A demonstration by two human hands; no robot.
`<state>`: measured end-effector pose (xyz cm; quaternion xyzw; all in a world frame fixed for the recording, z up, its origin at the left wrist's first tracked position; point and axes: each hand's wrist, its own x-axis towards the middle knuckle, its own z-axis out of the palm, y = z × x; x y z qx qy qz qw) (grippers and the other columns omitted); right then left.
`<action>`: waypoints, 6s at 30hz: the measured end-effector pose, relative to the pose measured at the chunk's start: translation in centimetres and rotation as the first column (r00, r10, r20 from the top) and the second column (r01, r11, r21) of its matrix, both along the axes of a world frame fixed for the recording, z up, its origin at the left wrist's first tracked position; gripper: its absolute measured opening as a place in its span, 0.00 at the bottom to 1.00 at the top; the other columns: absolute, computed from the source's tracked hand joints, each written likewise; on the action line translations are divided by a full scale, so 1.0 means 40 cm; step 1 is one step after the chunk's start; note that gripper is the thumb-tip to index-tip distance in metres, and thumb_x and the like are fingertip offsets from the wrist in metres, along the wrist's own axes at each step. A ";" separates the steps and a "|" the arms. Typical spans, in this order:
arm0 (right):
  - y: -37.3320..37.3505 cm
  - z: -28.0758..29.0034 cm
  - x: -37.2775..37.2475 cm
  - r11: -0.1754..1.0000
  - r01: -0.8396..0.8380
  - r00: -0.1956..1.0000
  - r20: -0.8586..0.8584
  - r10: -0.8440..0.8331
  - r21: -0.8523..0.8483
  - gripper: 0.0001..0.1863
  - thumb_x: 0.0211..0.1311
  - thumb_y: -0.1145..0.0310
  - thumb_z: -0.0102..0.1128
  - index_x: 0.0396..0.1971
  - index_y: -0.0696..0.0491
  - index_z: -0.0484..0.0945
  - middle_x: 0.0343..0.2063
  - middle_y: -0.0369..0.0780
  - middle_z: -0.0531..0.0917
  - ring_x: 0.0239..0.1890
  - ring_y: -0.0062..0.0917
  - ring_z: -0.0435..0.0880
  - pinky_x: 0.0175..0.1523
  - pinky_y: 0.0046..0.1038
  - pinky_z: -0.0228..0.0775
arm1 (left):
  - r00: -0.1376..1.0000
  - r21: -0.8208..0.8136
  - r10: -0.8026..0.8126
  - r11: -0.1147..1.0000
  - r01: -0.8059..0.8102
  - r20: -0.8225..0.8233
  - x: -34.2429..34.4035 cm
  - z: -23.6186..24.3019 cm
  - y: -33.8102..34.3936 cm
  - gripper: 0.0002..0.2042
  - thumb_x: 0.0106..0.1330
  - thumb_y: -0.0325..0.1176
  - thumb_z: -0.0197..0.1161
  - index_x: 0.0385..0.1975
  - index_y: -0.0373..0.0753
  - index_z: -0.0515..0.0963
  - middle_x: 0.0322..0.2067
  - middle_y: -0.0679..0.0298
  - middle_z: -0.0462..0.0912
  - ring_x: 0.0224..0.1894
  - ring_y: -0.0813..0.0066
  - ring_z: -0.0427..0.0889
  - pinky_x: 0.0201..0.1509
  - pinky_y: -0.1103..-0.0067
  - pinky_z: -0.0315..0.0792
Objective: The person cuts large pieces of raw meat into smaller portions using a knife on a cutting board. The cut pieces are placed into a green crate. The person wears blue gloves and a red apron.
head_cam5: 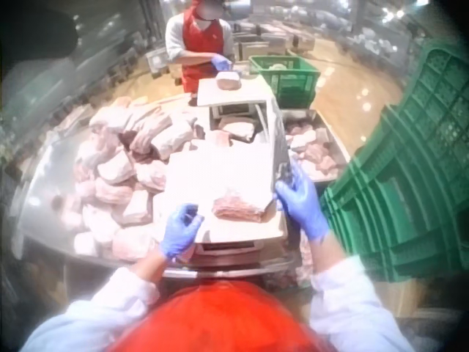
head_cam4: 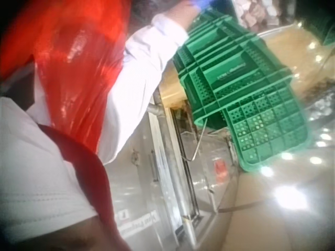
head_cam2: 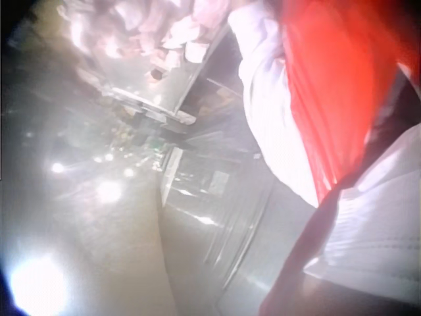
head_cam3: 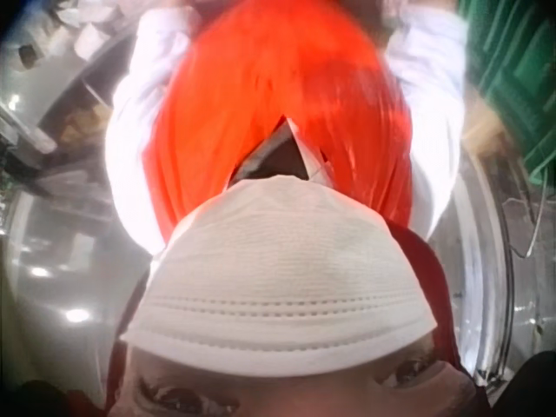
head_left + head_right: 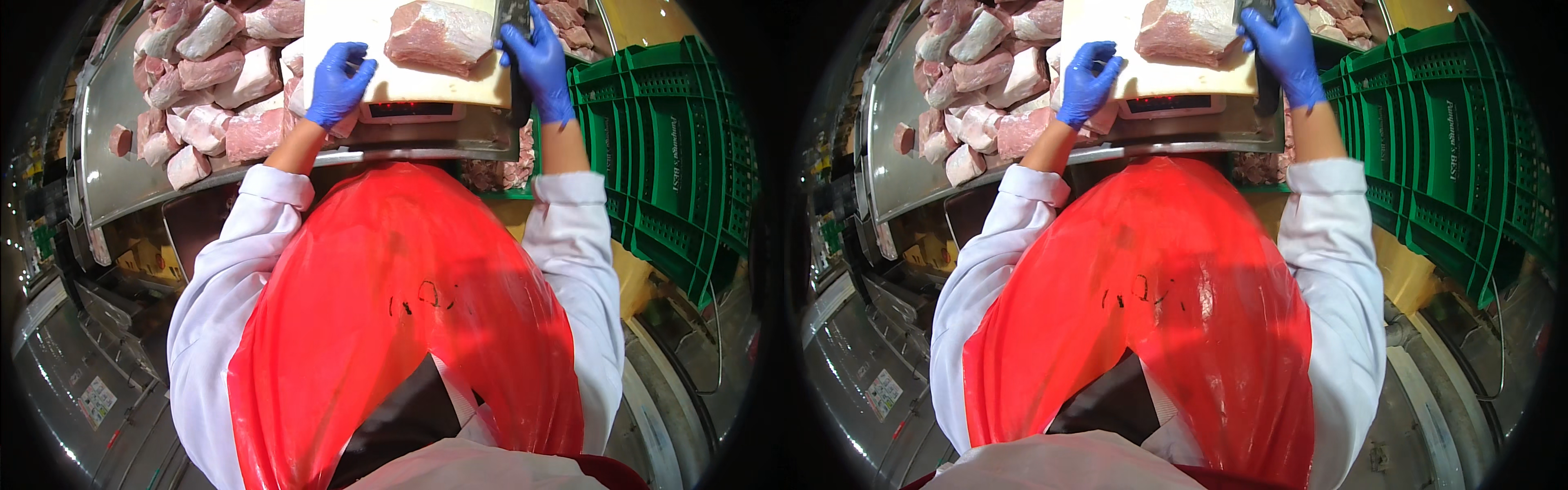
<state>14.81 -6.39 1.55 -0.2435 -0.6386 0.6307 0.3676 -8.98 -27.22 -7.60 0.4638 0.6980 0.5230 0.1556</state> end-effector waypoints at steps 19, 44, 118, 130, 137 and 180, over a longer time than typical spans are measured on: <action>-0.279 0.006 0.340 0.671 -0.539 0.550 0.816 -0.177 0.509 0.41 0.63 0.74 0.56 0.77 0.35 0.57 0.22 0.48 0.81 0.22 0.44 0.82 0.29 0.43 0.75 | 0.953 0.092 0.211 0.976 -0.195 -0.217 0.059 0.040 0.034 0.16 0.59 0.40 0.77 0.36 0.36 0.80 0.27 0.64 0.83 0.28 0.76 0.82 0.35 0.78 0.77; -0.276 -0.048 -0.198 0.593 -0.461 0.510 0.744 -0.431 0.660 0.40 0.62 0.75 0.52 0.76 0.42 0.55 0.22 0.47 0.83 0.24 0.45 0.84 0.30 0.46 0.77 | 0.998 0.015 -0.032 0.999 0.033 -0.053 0.041 0.018 0.086 0.07 0.60 0.33 0.67 0.30 0.35 0.83 0.25 0.56 0.84 0.25 0.67 0.84 0.34 0.74 0.79; -0.511 -0.041 0.304 0.974 0.223 0.803 0.572 -0.169 -0.025 0.40 0.69 0.79 0.55 0.78 0.43 0.53 0.27 0.34 0.81 0.20 0.12 0.71 0.24 0.19 0.68 | 0.957 -0.368 0.089 0.930 0.019 0.276 -0.482 -0.124 -0.214 0.27 0.59 0.39 0.65 0.59 0.38 0.74 0.55 0.51 0.80 0.53 0.54 0.82 0.54 0.64 0.78; -0.568 -0.055 0.386 0.922 0.386 0.765 0.554 -0.329 0.015 0.39 0.70 0.77 0.56 0.78 0.44 0.53 0.27 0.34 0.81 0.23 0.12 0.72 0.26 0.19 0.69 | 0.997 -0.002 -0.062 0.998 0.062 0.051 -0.206 0.216 0.049 0.36 0.50 0.48 0.78 0.58 0.37 0.74 0.52 0.51 0.77 0.58 0.60 0.77 0.62 0.67 0.73; -0.542 -0.069 0.386 0.922 0.382 0.785 0.506 -0.358 0.060 0.43 0.69 0.77 0.57 0.79 0.45 0.48 0.27 0.35 0.82 0.21 0.14 0.74 0.26 0.20 0.70 | 0.922 -0.025 -0.030 0.999 0.022 -0.386 -0.034 0.101 0.086 0.40 0.46 0.64 0.78 0.53 0.40 0.80 0.49 0.48 0.77 0.50 0.51 0.80 0.56 0.63 0.76; -0.499 0.093 -0.239 0.752 -0.400 0.489 0.816 -0.309 0.525 0.40 0.64 0.73 0.51 0.76 0.55 0.49 0.30 0.56 0.83 0.28 0.54 0.83 0.34 0.50 0.76 | 0.987 0.215 0.153 0.963 -0.160 0.053 -0.330 -0.019 0.030 0.15 0.72 0.34 0.61 0.53 0.31 0.75 0.45 0.53 0.83 0.47 0.65 0.83 0.54 0.72 0.77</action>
